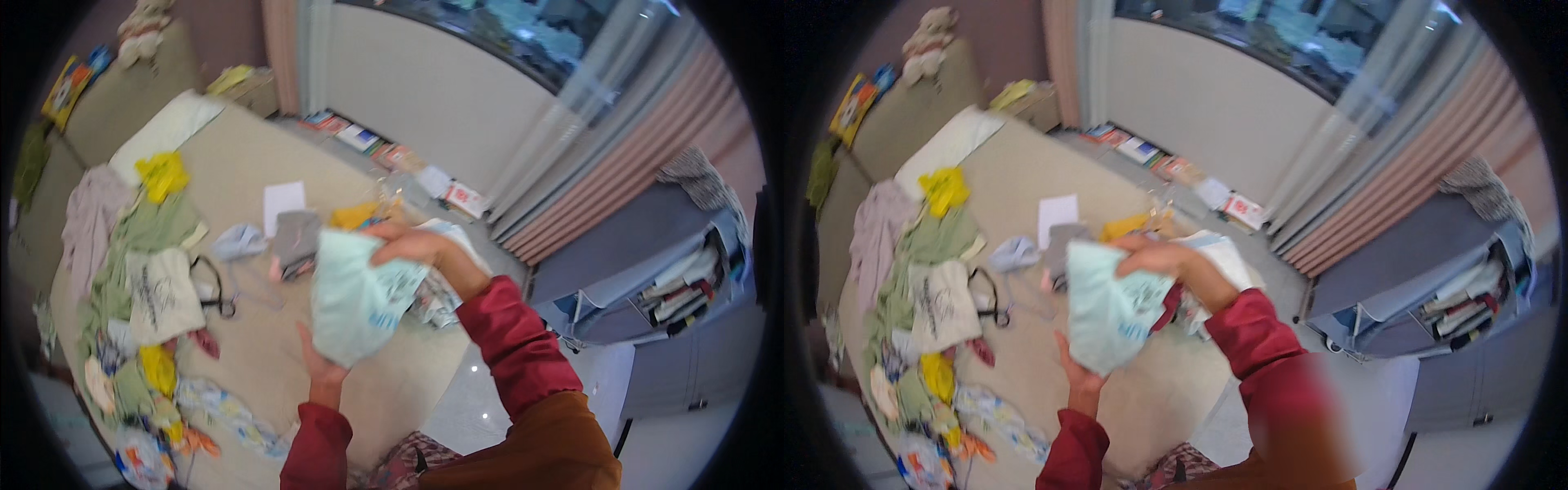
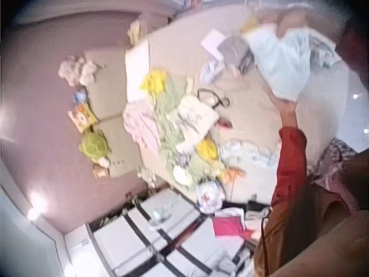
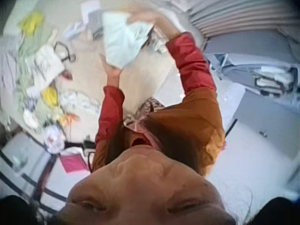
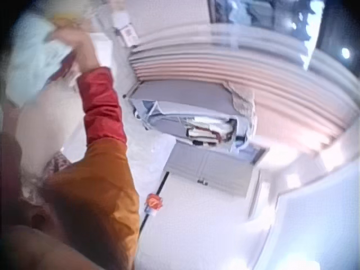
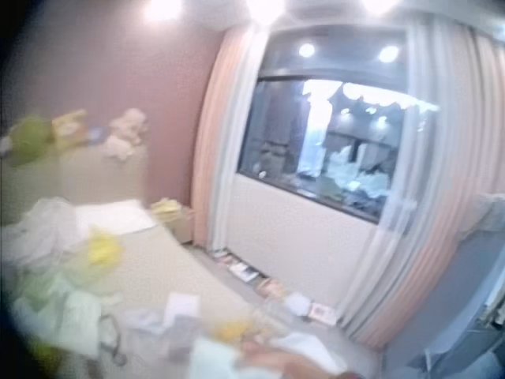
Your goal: The person folds various pieces of clothing on a bed, including shirts, pants, and socks. They pick up each item, smooth it out, fold it neatly, and place it in a growing stack on the bed.
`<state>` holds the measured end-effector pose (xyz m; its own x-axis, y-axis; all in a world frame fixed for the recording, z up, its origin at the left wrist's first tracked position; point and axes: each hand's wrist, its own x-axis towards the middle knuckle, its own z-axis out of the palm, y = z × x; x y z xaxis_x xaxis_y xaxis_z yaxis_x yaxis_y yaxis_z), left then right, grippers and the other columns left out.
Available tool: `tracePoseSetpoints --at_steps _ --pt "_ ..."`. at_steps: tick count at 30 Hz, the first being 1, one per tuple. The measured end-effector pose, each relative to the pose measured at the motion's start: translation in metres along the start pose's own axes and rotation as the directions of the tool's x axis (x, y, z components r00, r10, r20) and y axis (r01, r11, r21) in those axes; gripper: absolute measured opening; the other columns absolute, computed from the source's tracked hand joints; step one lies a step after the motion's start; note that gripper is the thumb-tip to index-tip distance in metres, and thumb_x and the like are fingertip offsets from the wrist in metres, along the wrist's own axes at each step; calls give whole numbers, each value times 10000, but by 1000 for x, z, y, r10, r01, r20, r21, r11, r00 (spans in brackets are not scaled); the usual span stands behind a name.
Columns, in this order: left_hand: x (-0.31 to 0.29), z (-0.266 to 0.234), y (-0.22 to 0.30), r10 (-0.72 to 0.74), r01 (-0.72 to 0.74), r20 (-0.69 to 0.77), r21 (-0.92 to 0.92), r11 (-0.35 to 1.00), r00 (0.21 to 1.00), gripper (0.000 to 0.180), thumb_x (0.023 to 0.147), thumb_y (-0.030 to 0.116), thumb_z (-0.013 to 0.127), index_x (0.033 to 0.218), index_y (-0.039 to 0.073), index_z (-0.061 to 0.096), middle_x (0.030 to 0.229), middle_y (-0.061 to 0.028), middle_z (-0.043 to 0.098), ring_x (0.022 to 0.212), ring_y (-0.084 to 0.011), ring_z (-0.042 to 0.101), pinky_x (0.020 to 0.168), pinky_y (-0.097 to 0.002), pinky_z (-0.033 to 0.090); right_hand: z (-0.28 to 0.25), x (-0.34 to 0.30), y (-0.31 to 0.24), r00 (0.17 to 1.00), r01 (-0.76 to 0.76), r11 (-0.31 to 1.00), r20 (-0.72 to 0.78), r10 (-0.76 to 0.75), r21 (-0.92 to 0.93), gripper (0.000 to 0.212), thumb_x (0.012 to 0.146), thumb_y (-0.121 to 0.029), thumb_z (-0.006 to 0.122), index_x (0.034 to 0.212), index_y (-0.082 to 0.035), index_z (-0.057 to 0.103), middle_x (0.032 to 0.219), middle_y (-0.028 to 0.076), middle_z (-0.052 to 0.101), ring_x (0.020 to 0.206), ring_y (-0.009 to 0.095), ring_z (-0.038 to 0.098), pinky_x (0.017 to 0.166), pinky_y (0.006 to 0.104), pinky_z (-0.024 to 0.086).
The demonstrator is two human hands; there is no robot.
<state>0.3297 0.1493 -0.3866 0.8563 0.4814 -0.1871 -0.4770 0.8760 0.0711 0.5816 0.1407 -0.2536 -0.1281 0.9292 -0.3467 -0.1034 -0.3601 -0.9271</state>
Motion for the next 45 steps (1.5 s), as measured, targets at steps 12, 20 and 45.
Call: tracePoseSetpoints --at_steps 12,20,45 --pt "-42 -112 4 88 33 -423 272 962 902 575 921 509 426 1262 47 409 1154 -179 539 1046 -307 565 903 -424 467 -103 76 141 556 -171 581 -565 -609 -795 507 740 -206 619 1219 -69 528 1120 200 574 1054 333 541 903 397 426" --pt "-196 -238 46 519 271 -601 772 575 608 234 854 211 557 968 9 589 786 -102 638 740 -260 641 666 -365 522 74 28 108 503 -51 185 -185 -844 -981 383 829 -28 567 1203 32 514 1195 211 544 1103 373 505 958 442 367" --pt "-258 -95 -63 -264 215 -231 973 -87 936 484 848 414 576 1019 -39 571 928 -236 606 844 -308 603 739 -389 460 259 59 270 862 -493 799 68 502 346 293 885 -130 539 1156 -20 551 1032 90 632 914 199 627 804 346 525"
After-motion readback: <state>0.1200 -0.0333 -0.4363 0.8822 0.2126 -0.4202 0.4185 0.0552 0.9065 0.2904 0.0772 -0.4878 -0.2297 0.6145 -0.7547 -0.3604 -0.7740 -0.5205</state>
